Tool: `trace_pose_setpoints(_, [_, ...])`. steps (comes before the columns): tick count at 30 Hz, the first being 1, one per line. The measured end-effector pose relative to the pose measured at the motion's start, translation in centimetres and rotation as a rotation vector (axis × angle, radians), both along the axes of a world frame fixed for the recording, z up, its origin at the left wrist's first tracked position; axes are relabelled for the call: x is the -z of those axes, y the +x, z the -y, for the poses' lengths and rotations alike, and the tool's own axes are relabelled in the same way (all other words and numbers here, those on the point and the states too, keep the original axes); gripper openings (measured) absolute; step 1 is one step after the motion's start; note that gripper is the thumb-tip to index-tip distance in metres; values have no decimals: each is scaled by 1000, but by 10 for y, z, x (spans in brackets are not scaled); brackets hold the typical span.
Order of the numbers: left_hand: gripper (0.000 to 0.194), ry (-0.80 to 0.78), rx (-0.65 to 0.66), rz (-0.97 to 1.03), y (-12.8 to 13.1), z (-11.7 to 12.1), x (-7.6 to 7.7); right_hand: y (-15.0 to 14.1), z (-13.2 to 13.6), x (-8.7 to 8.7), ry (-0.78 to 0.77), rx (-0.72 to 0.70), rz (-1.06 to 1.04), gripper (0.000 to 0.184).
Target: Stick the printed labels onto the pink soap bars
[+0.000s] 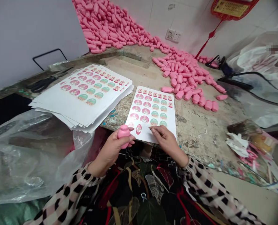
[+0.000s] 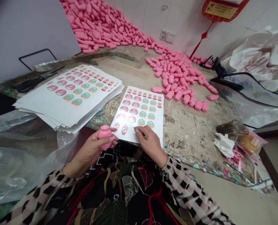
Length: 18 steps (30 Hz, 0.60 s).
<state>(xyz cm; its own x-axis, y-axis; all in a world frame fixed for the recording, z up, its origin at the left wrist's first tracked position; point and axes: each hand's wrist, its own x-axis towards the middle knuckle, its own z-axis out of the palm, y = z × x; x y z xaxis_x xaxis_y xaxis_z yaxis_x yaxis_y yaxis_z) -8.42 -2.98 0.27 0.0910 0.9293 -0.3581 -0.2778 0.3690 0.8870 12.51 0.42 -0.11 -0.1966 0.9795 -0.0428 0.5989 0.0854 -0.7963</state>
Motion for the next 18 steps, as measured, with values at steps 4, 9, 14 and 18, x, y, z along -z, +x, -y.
trace_pose_setpoints(4, [34, 253, 127, -540, -8, 4, 7, -5, -10, 8, 95, 32, 283, 31])
trace_pose_setpoints(9, [27, 614, 349, -961, -7, 5, 14, -25, -10, 3, 204, -49, 516, 21])
trace_pose_setpoints(14, [46, 664, 544, -1106, -3, 2, 21, -34, -14, 3, 257, -76, 697, 23])
trace_pose_setpoints(18, [56, 611, 601, -1213, -2, 2, 26, -36, -15, 2, 275, -111, 763, 26])
